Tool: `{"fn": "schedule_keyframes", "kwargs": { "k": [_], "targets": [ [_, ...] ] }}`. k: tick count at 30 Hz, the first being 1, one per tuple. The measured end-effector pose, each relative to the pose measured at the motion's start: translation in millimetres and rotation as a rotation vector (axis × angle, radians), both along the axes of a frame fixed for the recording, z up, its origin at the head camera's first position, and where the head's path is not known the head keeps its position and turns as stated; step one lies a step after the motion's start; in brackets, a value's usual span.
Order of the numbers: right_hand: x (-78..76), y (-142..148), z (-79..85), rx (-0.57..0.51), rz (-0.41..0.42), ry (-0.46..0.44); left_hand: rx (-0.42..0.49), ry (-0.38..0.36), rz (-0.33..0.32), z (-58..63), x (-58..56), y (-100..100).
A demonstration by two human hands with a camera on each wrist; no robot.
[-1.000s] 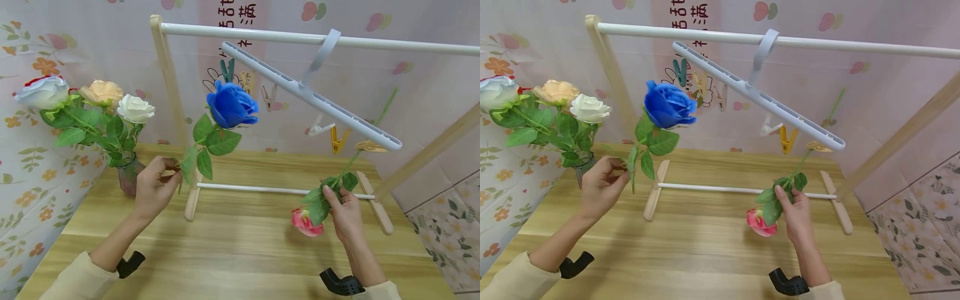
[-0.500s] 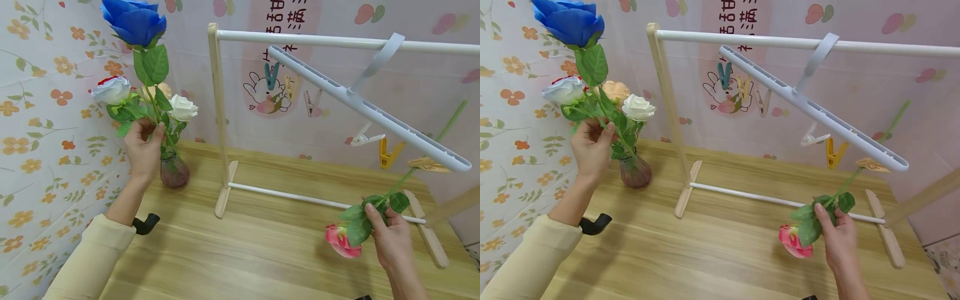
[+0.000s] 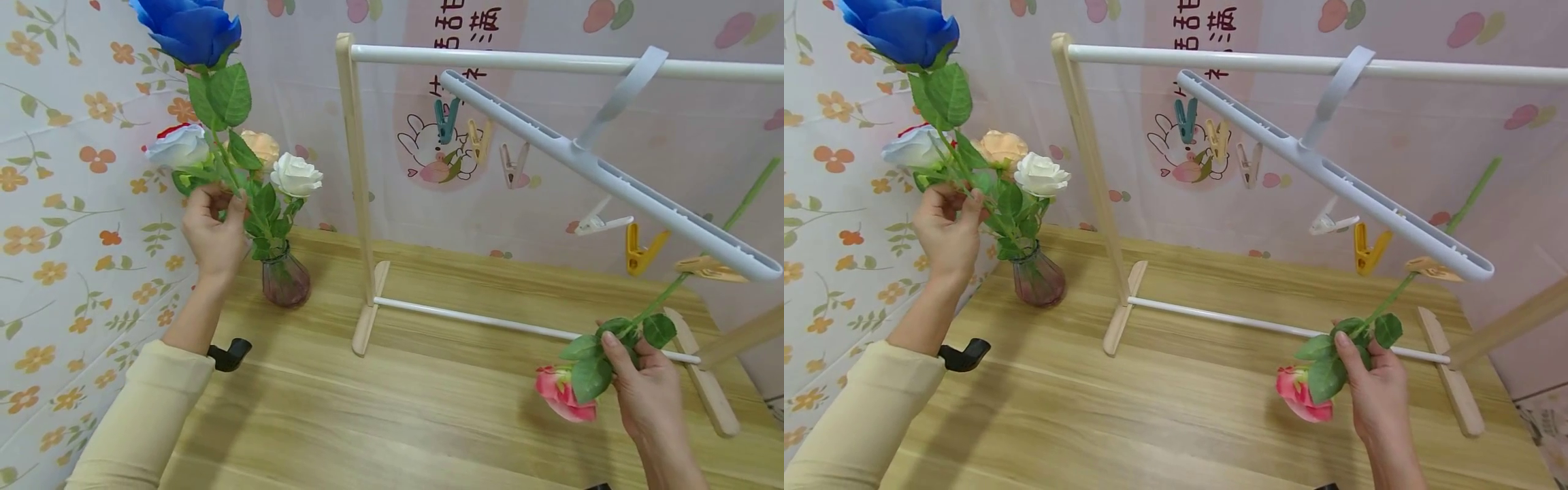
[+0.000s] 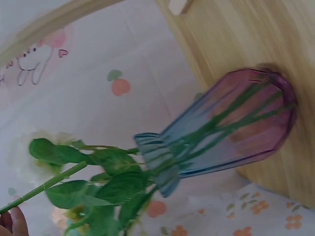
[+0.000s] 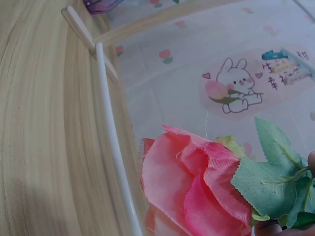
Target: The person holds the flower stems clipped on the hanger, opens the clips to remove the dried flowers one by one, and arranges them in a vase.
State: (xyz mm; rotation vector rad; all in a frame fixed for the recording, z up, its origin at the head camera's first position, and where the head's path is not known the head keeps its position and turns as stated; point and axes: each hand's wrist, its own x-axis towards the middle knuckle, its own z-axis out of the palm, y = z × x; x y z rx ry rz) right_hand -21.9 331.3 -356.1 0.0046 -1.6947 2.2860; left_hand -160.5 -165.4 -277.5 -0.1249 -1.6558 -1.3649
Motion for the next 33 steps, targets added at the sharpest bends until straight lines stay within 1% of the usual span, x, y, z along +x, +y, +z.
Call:
{"fn": "schedule_keyframes", "kwargs": {
  "k": [4,9,11,14,18,21,24,25,27,31,33],
  "targets": [
    [0.9,-1.1,0.6,0.007,-0.004,0.001,-0.042,-0.019,0.054,-11.4,-5.3,-3.5],
    [1.1,-0.1,0.2,0.002,-0.008,-0.007,-0.117,-0.080,0.110,-31.5,-9.4,-7.3],
    [1.1,0.6,0.2,0.003,-0.004,-0.006,-0.142,-0.111,0.147,-38.6,-10.9,-7.8],
    [1.2,0.9,0.3,0.004,-0.004,-0.003,-0.158,-0.150,0.168,-49.0,-13.3,-8.2],
    [0.5,0.0,0.7,0.009,-0.012,-0.011,-0.164,-0.194,0.156,-63.0,-14.8,-10.1],
    [0.7,0.7,0.5,0.012,-0.007,-0.014,-0.192,-0.276,0.158,-73.4,-14.2,-12.8],
    [1.2,1.4,0.4,0.018,-0.006,-0.017,-0.232,-0.381,0.155,-83.5,-12.9,-16.5],
    [1.4,1.3,0.6,0.023,-0.003,-0.016,-0.248,-0.422,0.159,-85.5,-12.4,-17.3],
    [1.0,1.0,1.1,0.028,-0.007,-0.019,-0.284,-0.471,0.167,-86.4,-11.9,-17.8],
    [0.7,-0.1,1.4,0.027,-0.011,-0.016,-0.344,-0.514,0.159,-85.5,-10.8,-16.5],
    [0.6,-0.4,1.6,0.033,-0.008,-0.013,-0.345,-0.535,0.140,-87.2,-9.1,-16.1]
  ]
}}
